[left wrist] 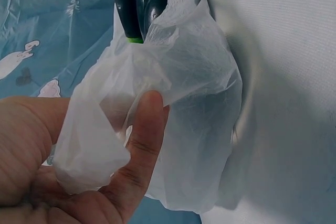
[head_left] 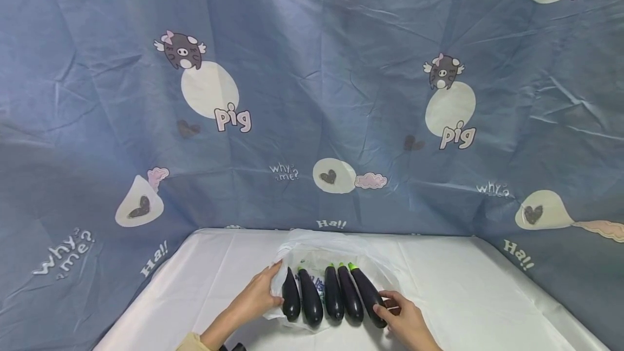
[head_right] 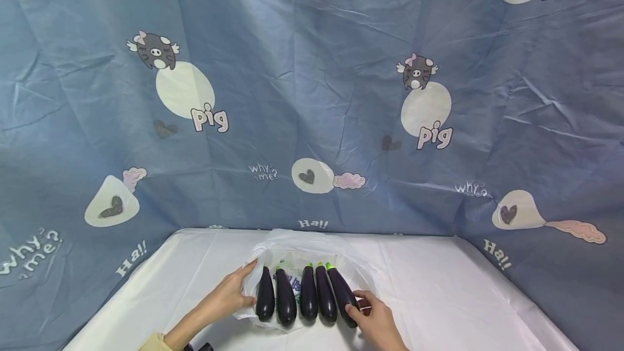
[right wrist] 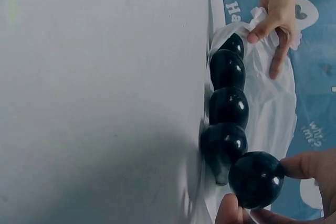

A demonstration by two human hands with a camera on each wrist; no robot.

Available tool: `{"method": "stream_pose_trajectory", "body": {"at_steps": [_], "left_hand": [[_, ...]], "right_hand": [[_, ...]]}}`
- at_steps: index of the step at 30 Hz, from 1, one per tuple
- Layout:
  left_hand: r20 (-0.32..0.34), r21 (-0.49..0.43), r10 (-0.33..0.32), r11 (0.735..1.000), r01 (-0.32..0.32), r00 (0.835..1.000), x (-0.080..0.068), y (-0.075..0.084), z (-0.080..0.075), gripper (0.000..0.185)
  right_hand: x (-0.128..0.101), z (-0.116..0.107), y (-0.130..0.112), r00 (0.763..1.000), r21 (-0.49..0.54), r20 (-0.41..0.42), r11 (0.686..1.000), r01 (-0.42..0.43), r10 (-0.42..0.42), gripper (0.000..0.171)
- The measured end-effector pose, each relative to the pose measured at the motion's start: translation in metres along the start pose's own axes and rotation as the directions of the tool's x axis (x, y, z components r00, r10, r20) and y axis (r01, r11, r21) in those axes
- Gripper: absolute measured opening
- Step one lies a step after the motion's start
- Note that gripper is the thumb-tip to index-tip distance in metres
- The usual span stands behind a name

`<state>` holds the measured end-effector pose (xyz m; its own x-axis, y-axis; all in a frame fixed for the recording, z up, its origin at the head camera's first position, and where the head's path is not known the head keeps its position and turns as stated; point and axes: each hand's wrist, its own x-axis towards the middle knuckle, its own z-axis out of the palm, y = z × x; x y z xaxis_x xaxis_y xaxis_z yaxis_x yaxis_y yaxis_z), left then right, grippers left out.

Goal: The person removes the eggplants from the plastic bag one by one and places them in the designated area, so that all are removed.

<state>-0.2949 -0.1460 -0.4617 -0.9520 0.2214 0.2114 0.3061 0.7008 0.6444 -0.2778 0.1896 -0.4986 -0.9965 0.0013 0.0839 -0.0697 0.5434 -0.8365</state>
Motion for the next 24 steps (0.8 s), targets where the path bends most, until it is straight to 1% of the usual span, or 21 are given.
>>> {"method": "stream_pose_trajectory", "body": {"at_steps": [8,13,16,24], "left_hand": [[-0.021,0.014,-0.012,1.000,0.012,1.000,0.002,-0.001,-0.001,0.086],[-0.015,0.009,-0.006,1.000,0.006,1.000,0.002,-0.002,0.000,0.086],[-0.015,0.003,0.001,1.000,-0.001,1.000,0.002,-0.002,0.000,0.086],[-0.010,-0.005,0.007,1.000,-0.007,1.000,0.002,-0.002,0.002,0.087]], "right_hand": [[-0.002,-0.004,-0.003,1.000,-0.032,0.026,0.999,0.003,-0.003,0.048],[-0.006,-0.008,-0.007,0.999,-0.059,0.036,0.998,-0.038,0.040,0.051],[-0.009,-0.010,-0.009,0.998,-0.055,0.036,0.997,-0.046,0.048,0.051],[-0.017,-0.015,-0.016,0.999,-0.011,0.042,1.000,-0.011,0.012,0.046]]}}
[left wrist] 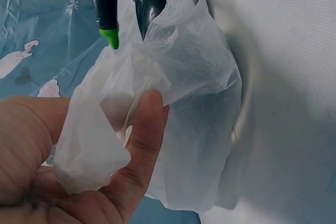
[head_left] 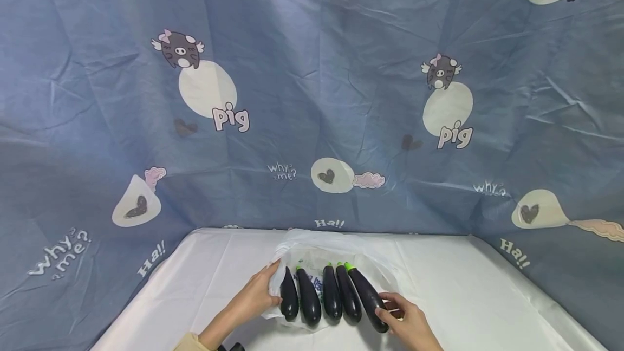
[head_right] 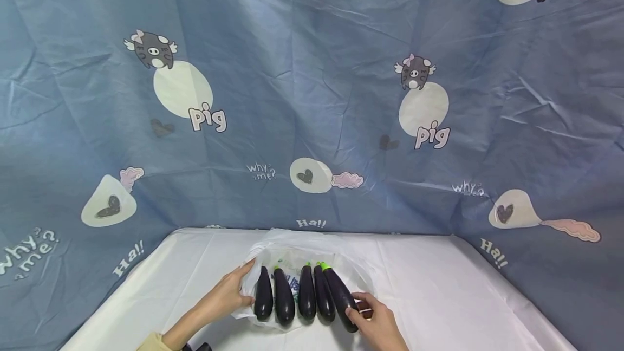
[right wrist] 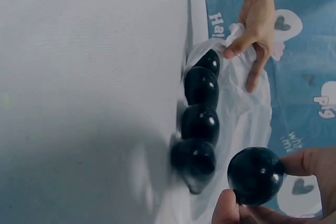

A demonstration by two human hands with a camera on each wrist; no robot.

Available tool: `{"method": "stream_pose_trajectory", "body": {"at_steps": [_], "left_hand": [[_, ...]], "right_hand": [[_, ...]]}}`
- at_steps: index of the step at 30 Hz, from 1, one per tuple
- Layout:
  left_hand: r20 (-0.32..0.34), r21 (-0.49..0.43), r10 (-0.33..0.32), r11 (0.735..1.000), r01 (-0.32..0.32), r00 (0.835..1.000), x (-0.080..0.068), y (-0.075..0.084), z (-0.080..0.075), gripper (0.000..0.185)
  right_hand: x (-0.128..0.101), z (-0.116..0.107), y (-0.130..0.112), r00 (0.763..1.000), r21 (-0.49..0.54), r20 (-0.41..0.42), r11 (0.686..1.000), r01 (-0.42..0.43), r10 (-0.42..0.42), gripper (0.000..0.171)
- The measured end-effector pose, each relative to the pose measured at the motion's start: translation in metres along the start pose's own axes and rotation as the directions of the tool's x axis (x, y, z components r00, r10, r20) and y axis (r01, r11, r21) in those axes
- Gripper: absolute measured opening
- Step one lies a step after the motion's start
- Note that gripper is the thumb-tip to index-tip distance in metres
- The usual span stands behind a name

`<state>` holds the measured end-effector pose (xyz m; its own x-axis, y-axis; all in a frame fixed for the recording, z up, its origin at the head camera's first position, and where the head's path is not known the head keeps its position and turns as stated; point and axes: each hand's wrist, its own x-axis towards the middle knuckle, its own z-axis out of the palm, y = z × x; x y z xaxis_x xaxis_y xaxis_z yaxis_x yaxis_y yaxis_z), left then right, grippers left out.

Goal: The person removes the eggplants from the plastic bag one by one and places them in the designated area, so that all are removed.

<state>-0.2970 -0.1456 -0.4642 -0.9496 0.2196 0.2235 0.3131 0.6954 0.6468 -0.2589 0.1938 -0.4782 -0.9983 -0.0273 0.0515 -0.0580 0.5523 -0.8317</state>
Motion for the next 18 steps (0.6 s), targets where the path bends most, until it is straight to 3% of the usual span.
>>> {"method": "stream_pose_trajectory", "body": {"at_steps": [6,18], "left_hand": [[0.011,0.000,-0.001,1.000,0.001,1.000,-0.002,-0.001,0.001,0.086],[-0.001,-0.001,0.018,1.000,-0.018,1.000,-0.002,-0.001,0.000,0.086]], "right_hand": [[-0.001,-0.004,-0.009,1.000,0.039,-0.013,0.999,-0.002,0.002,0.044],[0.007,-0.016,-0.019,0.993,0.092,-0.121,0.996,0.000,0.011,0.040]]}}
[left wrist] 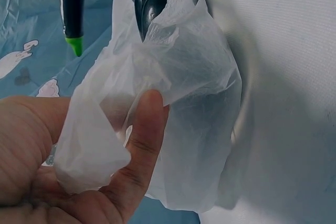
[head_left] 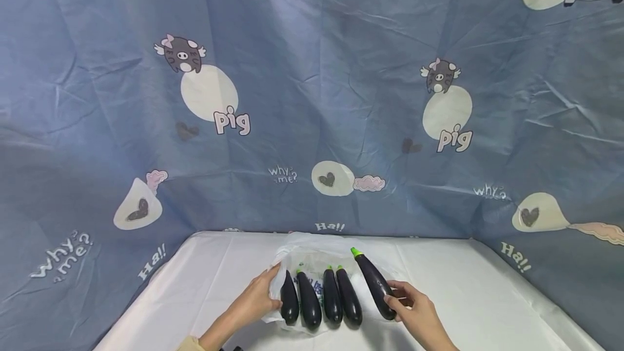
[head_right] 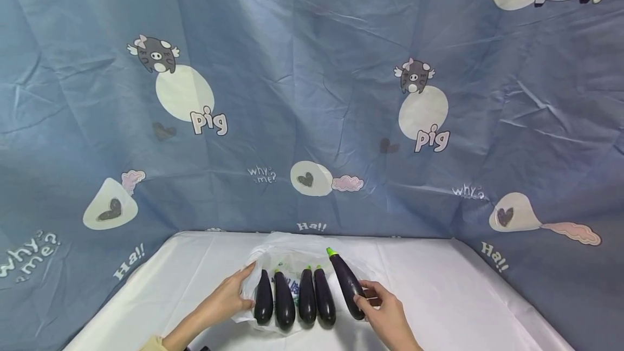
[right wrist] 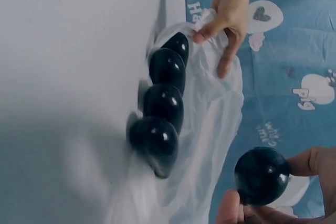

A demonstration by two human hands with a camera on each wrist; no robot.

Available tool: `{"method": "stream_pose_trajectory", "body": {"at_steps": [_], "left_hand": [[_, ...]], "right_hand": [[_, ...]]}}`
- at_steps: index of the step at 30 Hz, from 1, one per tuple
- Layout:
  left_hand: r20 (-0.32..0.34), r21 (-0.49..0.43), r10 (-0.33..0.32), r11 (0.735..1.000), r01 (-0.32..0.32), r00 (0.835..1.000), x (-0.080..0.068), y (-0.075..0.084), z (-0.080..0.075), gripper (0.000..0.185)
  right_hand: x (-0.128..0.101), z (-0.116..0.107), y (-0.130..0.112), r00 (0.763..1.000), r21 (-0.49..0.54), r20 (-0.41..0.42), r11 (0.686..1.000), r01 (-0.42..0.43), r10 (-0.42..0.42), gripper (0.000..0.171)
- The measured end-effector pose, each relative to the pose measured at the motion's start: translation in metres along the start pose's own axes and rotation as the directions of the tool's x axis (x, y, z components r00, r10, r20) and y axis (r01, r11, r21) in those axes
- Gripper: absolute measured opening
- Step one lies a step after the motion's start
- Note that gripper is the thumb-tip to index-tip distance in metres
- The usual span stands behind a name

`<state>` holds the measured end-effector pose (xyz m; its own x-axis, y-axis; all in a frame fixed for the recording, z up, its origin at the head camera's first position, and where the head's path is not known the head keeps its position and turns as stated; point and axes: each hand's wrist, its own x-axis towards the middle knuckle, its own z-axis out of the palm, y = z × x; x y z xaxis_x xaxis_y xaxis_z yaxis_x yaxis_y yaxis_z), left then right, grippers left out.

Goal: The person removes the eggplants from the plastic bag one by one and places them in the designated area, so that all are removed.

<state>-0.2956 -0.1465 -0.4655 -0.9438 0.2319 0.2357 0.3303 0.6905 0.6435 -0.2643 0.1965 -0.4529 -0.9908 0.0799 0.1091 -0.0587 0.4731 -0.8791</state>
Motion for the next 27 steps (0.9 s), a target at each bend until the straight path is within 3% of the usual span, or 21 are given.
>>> {"method": "stream_pose_trajectory", "body": {"at_steps": [12,27], "left_hand": [[0.003,-0.006,-0.015,1.000,0.015,1.000,0.000,0.000,0.001,0.086],[0.008,-0.029,0.000,1.000,0.001,1.000,0.000,-0.002,0.002,0.088]], "right_hand": [[0.015,-0.015,0.000,0.997,-0.028,-0.076,1.000,0.001,-0.003,0.040],[0.038,-0.032,0.015,0.994,-0.046,-0.108,0.999,-0.023,0.018,0.046]]}}
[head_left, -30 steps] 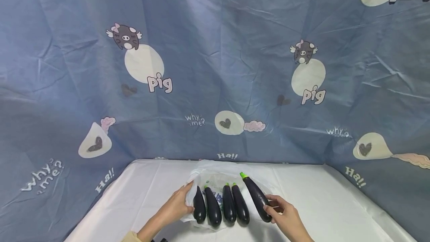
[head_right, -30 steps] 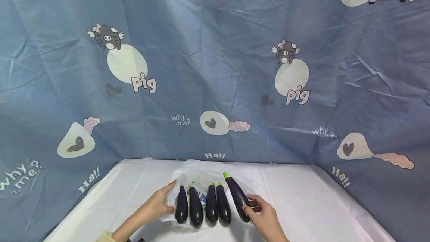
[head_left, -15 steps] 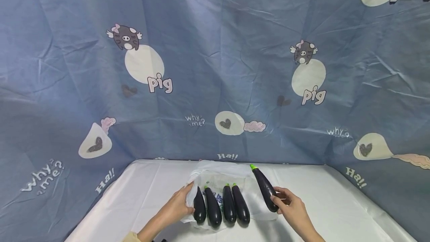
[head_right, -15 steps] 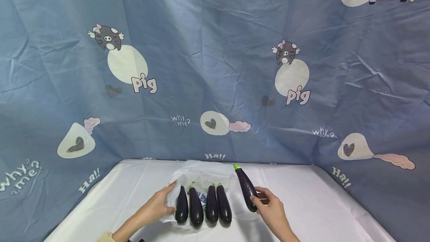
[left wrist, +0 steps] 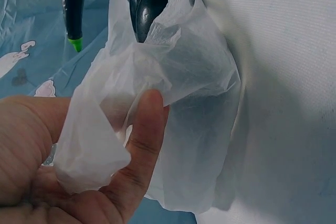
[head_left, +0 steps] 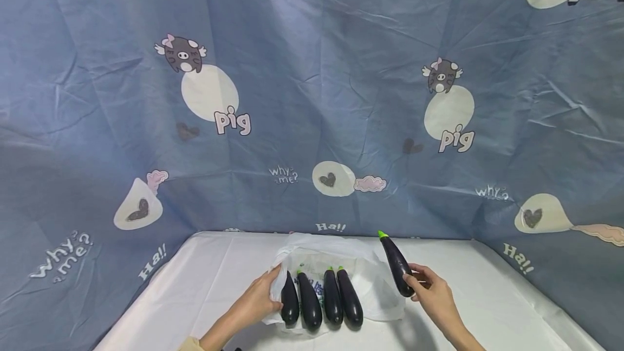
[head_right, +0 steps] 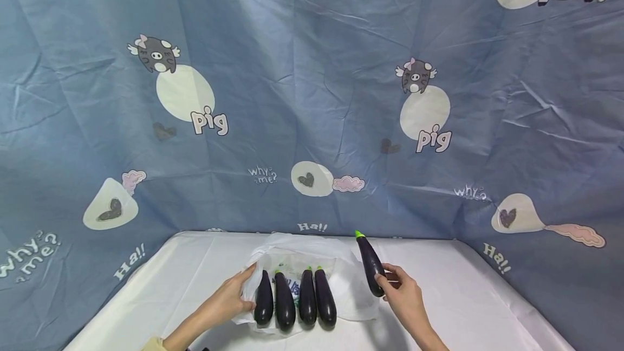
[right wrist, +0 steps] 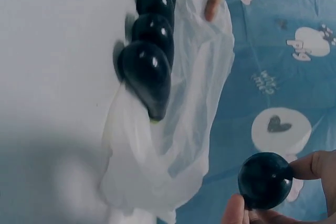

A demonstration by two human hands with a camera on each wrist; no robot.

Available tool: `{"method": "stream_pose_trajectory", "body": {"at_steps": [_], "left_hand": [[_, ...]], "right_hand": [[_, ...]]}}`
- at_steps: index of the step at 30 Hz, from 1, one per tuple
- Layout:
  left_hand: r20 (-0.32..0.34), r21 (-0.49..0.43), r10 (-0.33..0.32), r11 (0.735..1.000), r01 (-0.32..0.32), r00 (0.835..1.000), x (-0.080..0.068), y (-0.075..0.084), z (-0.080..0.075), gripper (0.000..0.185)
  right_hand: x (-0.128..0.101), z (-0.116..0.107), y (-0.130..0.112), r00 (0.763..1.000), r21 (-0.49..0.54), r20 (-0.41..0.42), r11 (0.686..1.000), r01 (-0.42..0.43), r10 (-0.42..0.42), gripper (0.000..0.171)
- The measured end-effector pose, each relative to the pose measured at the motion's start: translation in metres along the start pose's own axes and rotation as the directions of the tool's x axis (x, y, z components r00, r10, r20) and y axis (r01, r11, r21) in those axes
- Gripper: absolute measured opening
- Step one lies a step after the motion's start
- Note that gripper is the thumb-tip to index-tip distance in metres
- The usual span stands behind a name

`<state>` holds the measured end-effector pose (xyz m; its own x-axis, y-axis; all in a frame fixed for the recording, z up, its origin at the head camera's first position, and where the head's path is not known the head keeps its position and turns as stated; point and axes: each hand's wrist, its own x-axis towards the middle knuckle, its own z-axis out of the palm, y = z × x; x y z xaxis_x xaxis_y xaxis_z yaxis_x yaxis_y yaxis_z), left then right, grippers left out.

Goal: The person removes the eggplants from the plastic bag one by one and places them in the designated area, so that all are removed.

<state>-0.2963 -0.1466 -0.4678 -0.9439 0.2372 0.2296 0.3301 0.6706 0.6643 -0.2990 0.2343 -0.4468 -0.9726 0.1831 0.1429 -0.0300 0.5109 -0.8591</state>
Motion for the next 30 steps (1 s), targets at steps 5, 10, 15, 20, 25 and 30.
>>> {"method": "stream_pose_trajectory", "body": {"at_steps": [5,10,15,20,25,30], "left_hand": [[-0.001,0.011,-0.005,1.000,0.005,1.000,0.000,0.000,0.000,0.087],[0.000,0.015,-0.004,1.000,0.004,1.000,0.000,0.001,0.001,0.086],[-0.002,0.021,-0.005,1.000,0.005,1.000,0.000,0.000,0.002,0.087],[-0.012,0.021,-0.001,1.000,0.002,1.000,0.000,-0.001,0.001,0.087],[-0.011,0.017,0.003,1.000,-0.003,1.000,0.000,-0.001,0.001,0.087],[-0.009,0.021,0.010,1.000,-0.010,1.000,-0.001,0.000,0.002,0.087]], "right_hand": [[0.007,-0.004,0.006,1.000,-0.012,-0.006,1.000,-0.008,0.008,0.049],[0.013,-0.007,0.013,1.000,-0.015,-0.009,1.000,-0.011,0.011,0.052],[0.019,-0.009,0.023,1.000,-0.040,-0.017,0.999,-0.018,0.017,0.054],[0.023,-0.008,0.033,0.999,-0.057,-0.023,0.998,-0.029,0.028,0.057],[0.028,-0.007,0.042,0.999,-0.072,-0.019,0.996,-0.042,0.041,0.057],[0.032,-0.006,0.051,0.997,-0.097,-0.026,0.993,-0.071,0.069,0.058]]}}
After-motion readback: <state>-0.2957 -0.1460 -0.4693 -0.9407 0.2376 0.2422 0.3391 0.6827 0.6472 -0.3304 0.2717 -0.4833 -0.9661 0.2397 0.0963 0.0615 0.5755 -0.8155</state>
